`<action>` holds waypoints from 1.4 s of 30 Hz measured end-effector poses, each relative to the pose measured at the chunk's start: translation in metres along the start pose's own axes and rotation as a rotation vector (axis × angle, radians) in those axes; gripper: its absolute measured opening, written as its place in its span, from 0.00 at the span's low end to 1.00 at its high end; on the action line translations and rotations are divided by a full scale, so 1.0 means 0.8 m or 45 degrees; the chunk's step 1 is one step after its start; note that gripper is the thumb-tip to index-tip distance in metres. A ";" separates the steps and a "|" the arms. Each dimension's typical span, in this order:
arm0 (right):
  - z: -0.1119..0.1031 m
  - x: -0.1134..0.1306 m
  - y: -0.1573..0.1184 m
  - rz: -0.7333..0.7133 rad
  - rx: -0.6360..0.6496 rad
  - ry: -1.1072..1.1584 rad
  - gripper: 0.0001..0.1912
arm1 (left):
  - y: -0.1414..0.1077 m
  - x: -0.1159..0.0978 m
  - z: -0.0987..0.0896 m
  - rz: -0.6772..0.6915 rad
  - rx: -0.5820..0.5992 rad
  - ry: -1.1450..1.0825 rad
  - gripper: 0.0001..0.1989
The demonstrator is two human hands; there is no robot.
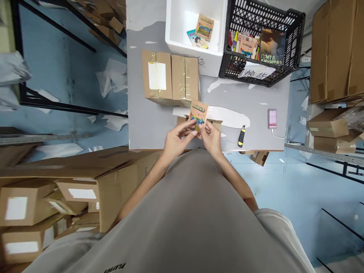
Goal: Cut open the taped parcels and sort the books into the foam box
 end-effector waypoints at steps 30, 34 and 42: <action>0.007 0.016 -0.013 -0.325 -0.060 -0.283 0.37 | 0.016 -0.002 -0.024 -0.038 -0.382 -0.067 0.23; 0.023 0.014 -0.022 -0.264 -0.082 -0.232 0.37 | 0.002 -0.024 -0.011 0.173 -0.181 0.099 0.13; -0.008 0.025 0.002 -0.053 0.007 -0.027 0.38 | 0.021 -0.015 -0.031 -0.075 -0.221 0.065 0.24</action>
Point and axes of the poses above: each hand's wrist, its own y-axis towards the middle knuckle, its own z-axis out of the palm, x = y × z, the point moved 2 cm from there along y, towards the middle knuckle, and after that the axes turned 14 degrees about -x, right-handed, at the moved point
